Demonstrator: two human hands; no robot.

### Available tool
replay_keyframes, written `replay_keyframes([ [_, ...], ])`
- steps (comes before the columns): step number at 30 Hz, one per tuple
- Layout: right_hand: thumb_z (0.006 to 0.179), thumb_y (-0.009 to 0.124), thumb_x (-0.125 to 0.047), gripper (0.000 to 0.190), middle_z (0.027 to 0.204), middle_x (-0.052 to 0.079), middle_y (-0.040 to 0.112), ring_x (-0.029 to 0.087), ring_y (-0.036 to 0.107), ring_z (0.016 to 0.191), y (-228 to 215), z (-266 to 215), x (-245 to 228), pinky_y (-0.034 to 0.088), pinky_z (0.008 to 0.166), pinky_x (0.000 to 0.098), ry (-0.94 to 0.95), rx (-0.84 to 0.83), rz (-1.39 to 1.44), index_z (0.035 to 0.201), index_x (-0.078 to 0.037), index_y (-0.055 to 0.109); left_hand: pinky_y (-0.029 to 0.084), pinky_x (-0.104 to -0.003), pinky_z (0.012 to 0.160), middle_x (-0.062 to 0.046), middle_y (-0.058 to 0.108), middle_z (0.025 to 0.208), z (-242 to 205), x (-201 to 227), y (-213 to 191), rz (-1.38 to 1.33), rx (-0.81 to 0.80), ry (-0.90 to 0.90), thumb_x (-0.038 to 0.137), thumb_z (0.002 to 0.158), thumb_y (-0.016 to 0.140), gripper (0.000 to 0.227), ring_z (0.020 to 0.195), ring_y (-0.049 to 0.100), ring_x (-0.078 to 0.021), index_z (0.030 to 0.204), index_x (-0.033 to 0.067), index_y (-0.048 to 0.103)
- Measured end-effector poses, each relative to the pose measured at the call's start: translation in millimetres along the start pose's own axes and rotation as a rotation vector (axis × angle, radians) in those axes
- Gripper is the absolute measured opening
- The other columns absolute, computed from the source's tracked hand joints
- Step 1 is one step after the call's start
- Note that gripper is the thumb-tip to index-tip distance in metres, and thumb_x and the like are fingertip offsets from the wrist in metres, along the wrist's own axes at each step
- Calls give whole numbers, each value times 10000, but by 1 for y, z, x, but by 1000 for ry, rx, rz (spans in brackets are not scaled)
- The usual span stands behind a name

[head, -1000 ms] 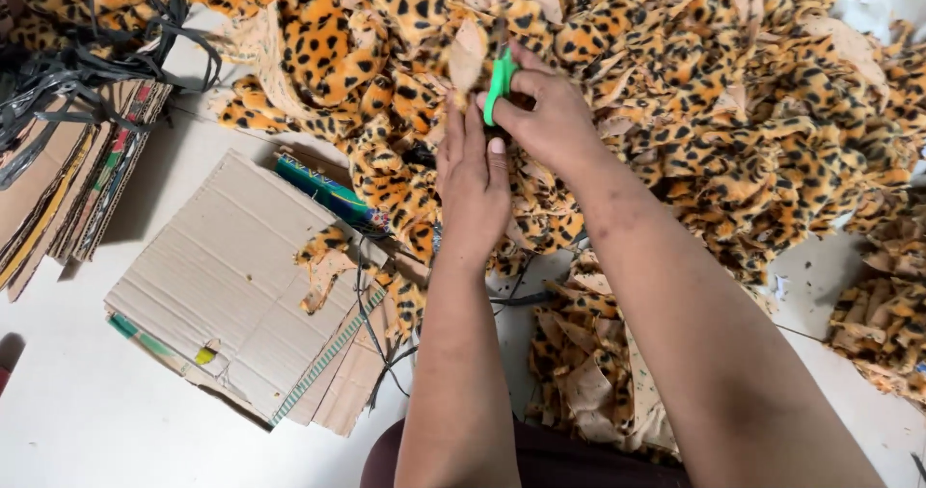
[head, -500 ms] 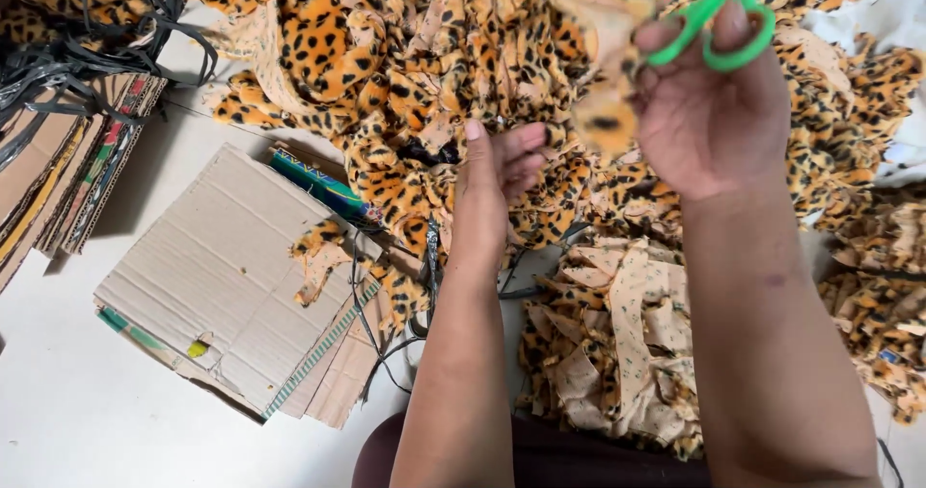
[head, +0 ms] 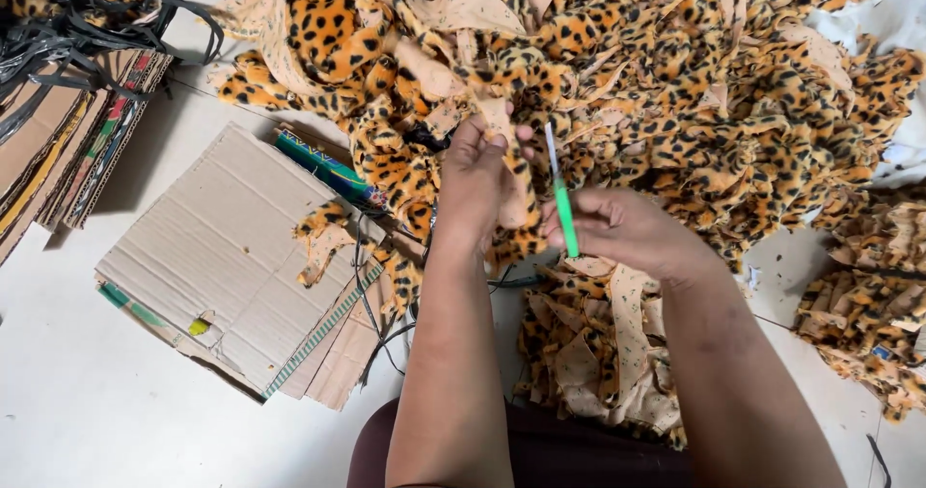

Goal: Cutting and trimming leopard-print fabric scraps using scissors

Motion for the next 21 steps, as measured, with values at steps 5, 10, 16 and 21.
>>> replay_keyframes([
  [5, 875, 690, -459, 630, 1109, 265, 705, 445, 698, 1100, -21, 13, -26, 570, 939, 637, 98, -30, -308, 1266, 34, 685, 463, -213, 521, -173, 688, 948, -14, 18, 16, 315, -70, -95, 16, 1041, 408, 493, 639, 547, -100, 1521, -49, 321],
  [10, 870, 657, -550, 648, 1022, 241, 741, 456, 731, 1014, -49, 27, 0, 556, 939, 644, 229, -119, -497, 1211, -5, 743, 503, -209, 492, -154, 692, 912, -20, 16, 6, 360, -56, -160, 29, 1000, 444, 552, 651, 542, -82, 1534, -48, 327],
  [16, 846, 735, -405, 469, 781, 196, 720, 328, 636, 656, -58, 44, 7, 522, 704, 458, 321, -182, -440, 1000, 29, 824, 446, -217, 552, -162, 738, 923, -16, 22, 12, 487, -105, -142, 6, 961, 475, 513, 640, 543, -98, 1474, -9, 477],
  [21, 802, 860, -307, 321, 585, 96, 649, 214, 521, 534, -62, 54, 16, 377, 542, 371, 203, -229, -349, 769, 9, 819, 461, -269, 600, -130, 719, 870, -7, 16, 8, 534, -74, -66, 32, 882, 547, 514, 698, 563, -137, 1395, 44, 570],
])
Point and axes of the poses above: each hand's wrist, its own z-axis towards the middle knuckle, its own y-axis out of the palm, x = y × z, the point moved 6 cm from there along z, towards the middle knuckle
